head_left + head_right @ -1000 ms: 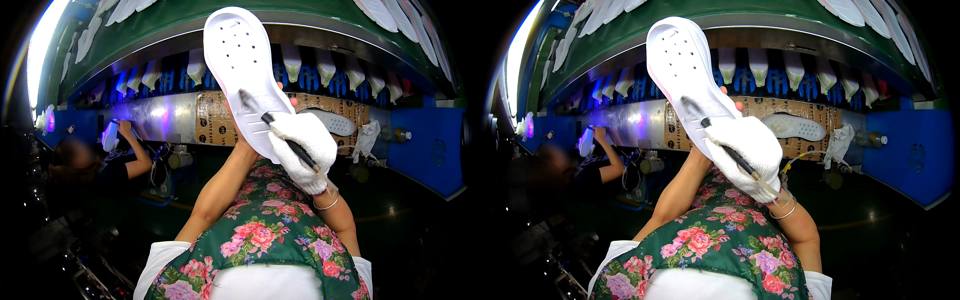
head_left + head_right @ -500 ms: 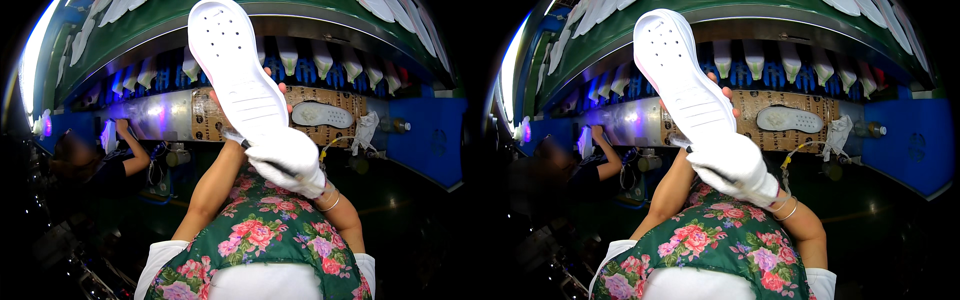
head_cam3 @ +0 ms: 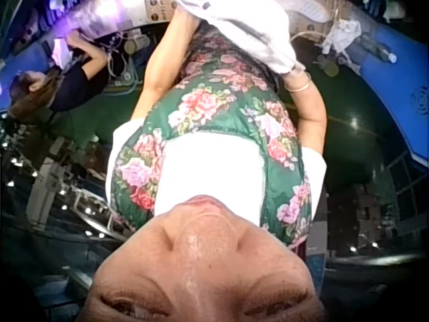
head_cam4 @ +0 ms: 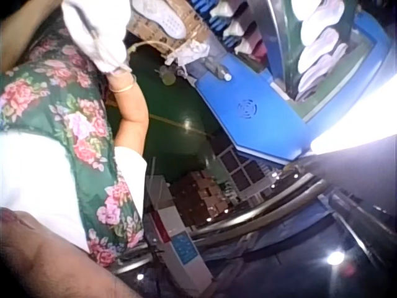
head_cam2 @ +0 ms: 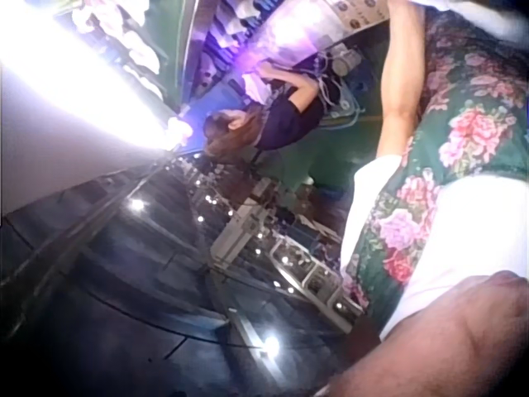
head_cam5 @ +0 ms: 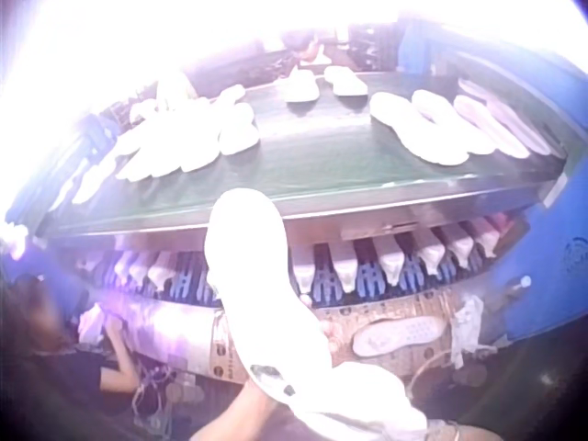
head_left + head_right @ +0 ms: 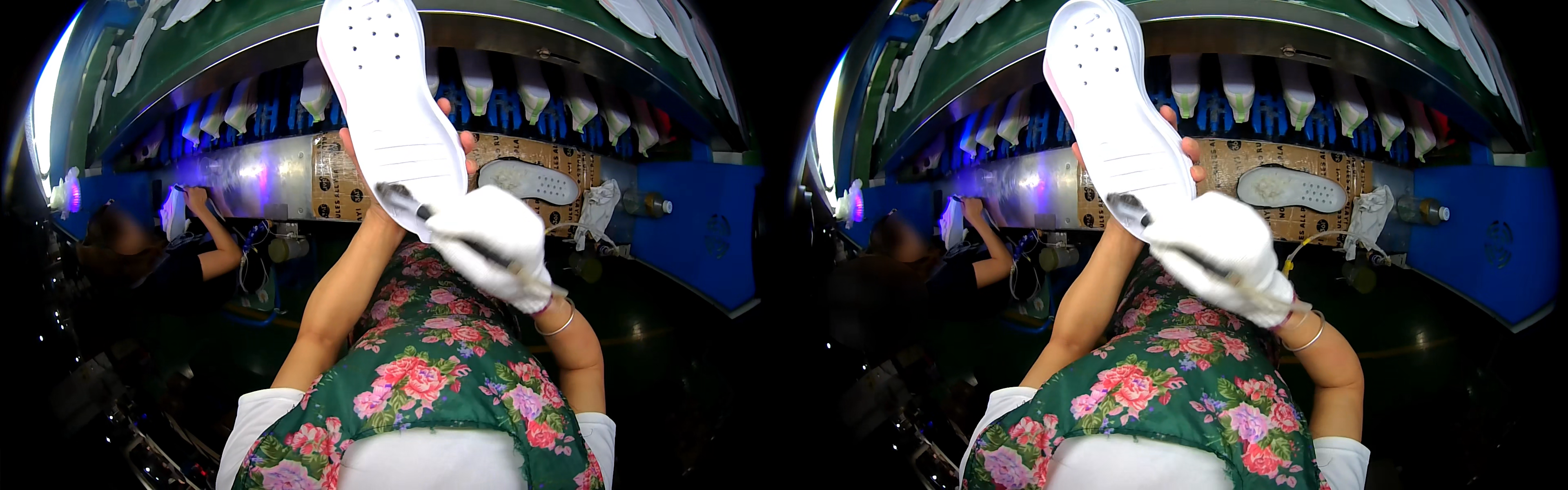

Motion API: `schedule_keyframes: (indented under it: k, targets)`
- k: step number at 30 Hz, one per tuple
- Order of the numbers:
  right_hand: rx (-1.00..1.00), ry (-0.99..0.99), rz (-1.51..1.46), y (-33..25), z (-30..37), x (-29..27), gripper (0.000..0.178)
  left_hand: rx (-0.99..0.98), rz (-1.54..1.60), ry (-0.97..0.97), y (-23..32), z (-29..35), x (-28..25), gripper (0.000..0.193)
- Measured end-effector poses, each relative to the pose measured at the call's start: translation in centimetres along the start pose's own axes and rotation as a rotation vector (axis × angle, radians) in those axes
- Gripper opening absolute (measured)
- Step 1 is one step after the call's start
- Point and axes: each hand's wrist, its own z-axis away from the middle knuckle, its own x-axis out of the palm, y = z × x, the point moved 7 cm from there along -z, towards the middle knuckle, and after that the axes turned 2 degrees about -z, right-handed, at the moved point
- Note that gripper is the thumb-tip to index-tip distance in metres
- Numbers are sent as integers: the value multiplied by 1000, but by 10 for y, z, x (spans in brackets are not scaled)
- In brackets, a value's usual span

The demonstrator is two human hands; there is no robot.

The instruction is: The person applies adhesive to shoe soles using a brush applicator, coating the surfaces of each sole before placing it onto the overhead conveyor belt.

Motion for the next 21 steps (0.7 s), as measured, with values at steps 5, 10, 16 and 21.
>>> schedule_keyframes:
  k: [5, 10, 16, 21]
  targets:
    - [64, -94, -334, 2, 6, 12, 23, 55, 42, -43, 10, 1, 3, 125]
    - [-81, 20, -26, 4, 6, 5, 27, 16, -148, 27, 19, -8, 12, 123]
    - [113, 30, -332, 8, 8, 2, 20, -78, -244, 127, 25, -15, 25, 125]
    - [-184, -4, 135, -13, 20, 9, 32, -136, -187, 5, 21, -24, 25, 110]
